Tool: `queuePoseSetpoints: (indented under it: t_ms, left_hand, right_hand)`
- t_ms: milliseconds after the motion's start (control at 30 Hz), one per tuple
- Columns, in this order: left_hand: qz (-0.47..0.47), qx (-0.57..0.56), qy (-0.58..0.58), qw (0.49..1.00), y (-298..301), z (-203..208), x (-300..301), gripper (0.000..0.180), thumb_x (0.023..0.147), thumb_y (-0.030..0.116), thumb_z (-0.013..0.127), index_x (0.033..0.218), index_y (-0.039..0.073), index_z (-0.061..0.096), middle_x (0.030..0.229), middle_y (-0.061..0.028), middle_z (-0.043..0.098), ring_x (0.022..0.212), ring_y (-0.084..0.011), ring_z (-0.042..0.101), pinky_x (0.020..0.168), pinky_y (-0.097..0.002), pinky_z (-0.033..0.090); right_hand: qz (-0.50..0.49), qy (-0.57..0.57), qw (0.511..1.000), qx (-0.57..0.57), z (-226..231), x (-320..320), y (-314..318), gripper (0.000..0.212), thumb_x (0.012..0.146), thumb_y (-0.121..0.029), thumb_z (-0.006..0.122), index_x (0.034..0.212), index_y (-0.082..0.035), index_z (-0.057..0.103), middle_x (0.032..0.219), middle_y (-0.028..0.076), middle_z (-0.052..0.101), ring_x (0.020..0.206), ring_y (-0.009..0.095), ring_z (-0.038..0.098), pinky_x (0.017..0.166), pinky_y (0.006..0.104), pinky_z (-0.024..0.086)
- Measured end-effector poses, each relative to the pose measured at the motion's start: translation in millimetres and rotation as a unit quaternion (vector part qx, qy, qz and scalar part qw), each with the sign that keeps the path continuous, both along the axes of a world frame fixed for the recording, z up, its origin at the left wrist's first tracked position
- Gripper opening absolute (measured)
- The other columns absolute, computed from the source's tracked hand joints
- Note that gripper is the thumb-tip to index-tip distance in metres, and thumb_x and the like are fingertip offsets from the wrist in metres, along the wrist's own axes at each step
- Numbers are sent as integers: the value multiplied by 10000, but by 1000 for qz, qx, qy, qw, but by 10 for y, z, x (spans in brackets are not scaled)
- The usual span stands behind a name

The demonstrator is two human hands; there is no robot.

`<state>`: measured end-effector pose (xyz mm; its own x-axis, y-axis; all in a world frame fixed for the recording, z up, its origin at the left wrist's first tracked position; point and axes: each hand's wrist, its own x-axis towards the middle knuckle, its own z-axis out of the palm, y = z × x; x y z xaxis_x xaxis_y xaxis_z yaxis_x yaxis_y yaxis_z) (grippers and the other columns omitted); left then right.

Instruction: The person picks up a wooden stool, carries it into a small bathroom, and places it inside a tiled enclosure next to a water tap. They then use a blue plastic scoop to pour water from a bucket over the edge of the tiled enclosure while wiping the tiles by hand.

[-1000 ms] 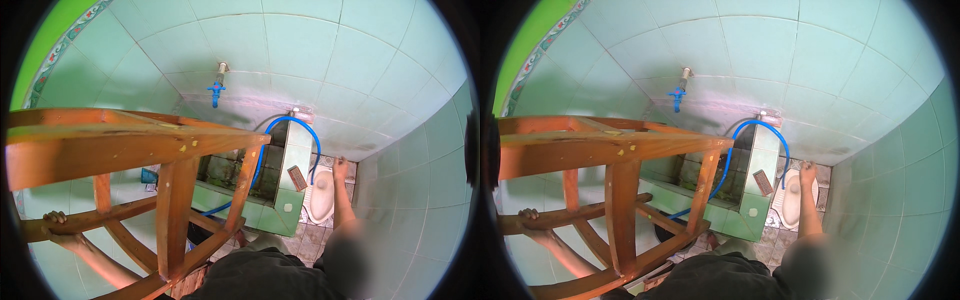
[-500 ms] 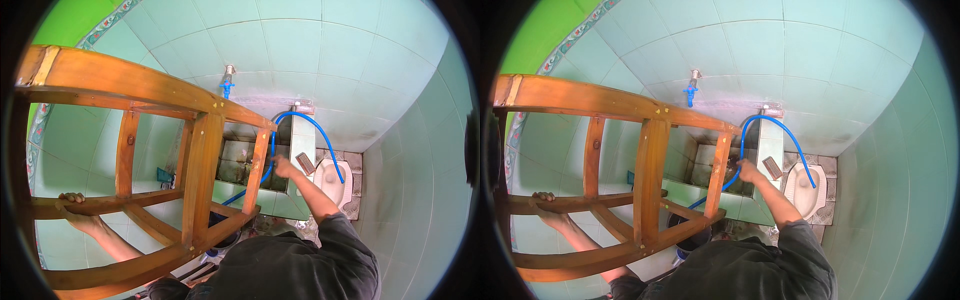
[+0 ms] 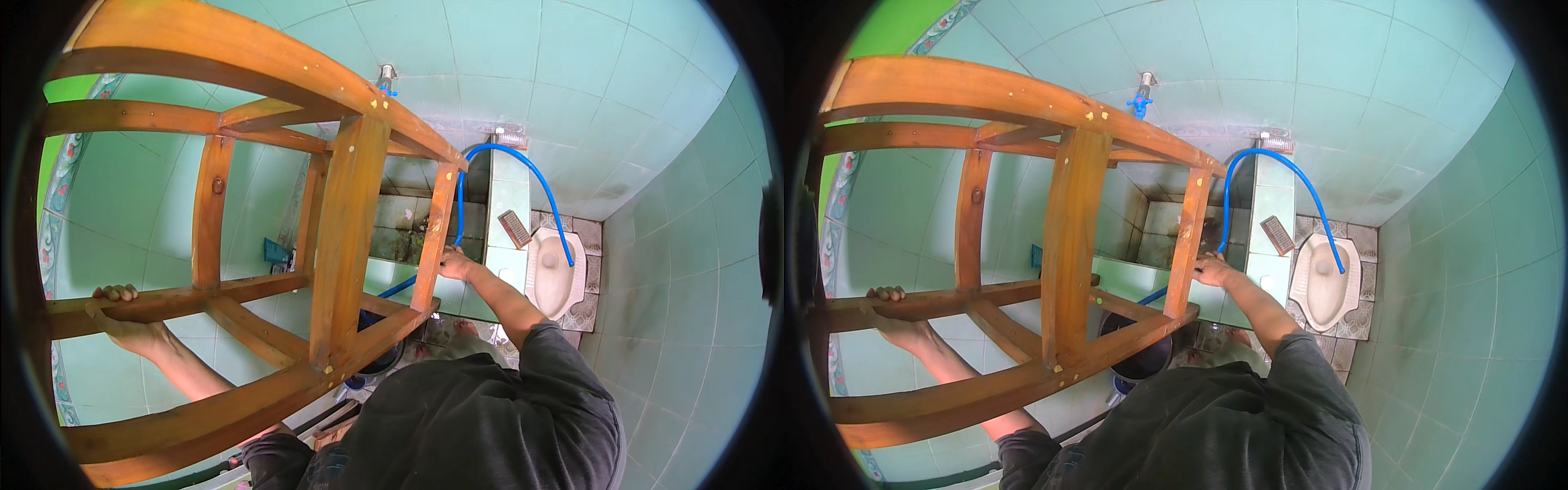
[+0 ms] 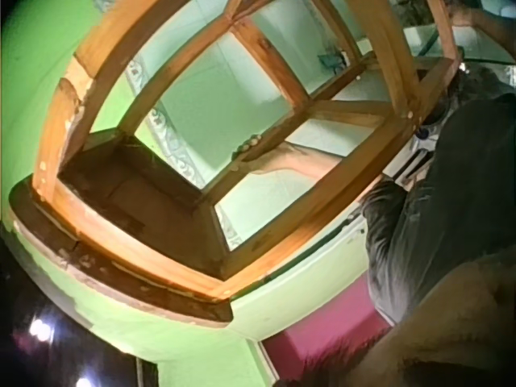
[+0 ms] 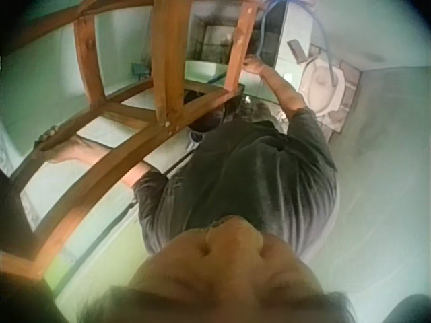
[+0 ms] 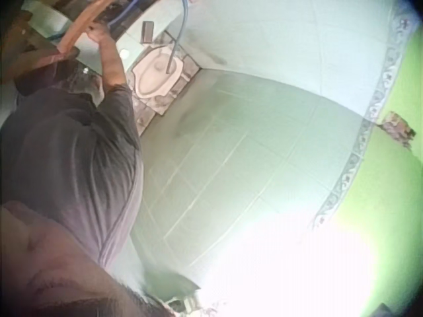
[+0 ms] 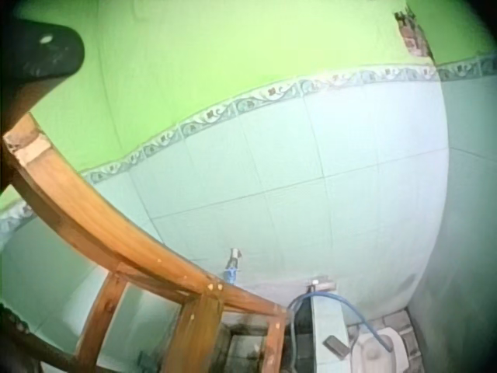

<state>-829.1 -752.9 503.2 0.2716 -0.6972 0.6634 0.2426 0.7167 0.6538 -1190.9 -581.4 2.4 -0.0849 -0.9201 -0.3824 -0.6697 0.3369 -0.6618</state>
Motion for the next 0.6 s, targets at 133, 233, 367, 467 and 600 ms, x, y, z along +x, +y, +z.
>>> queuePoseSetpoints:
  t_ms: [133,233,367,467,600]
  left_hand:
    - [6,-6,-7,1000,13,-27,-4,328,982,350,533,996,26,492,765,-39,458,656,-142,437,617,-279,385]
    - [1,-9,-4,1000,-7,-38,-31,335,980,354,539,999,22,495,769,-39,460,658,-143,438,615,-278,387]
    - [-4,1,8,1000,11,-20,-85,336,976,353,554,1002,22,499,770,-39,461,657,-144,440,615,-277,394]
    - [-11,3,16,1000,12,-7,-51,328,978,344,558,1007,22,500,770,-37,464,653,-143,446,607,-272,403]
    - [-31,4,24,999,3,10,-11,307,986,325,548,1012,22,501,770,-34,468,646,-135,451,598,-268,413]
  right_hand:
    - [-24,27,998,-57,239,-20,273,426,940,-500,495,1194,-173,595,1317,119,567,1341,359,393,1159,517,145]
    - [-41,42,996,-71,287,-92,489,379,926,-487,536,1014,-122,586,1150,128,613,1250,338,467,1142,518,170]
    - [-50,99,989,-101,307,-60,622,315,902,-410,556,1005,-114,587,1143,127,584,1227,313,484,1148,557,174]
    - [-72,129,981,-128,391,26,611,285,874,-351,576,1017,-105,594,1173,132,565,1243,303,474,1156,567,178]
    - [-175,210,937,-218,606,127,508,229,855,-215,618,1011,-50,592,1125,150,565,1157,307,529,1085,500,341]
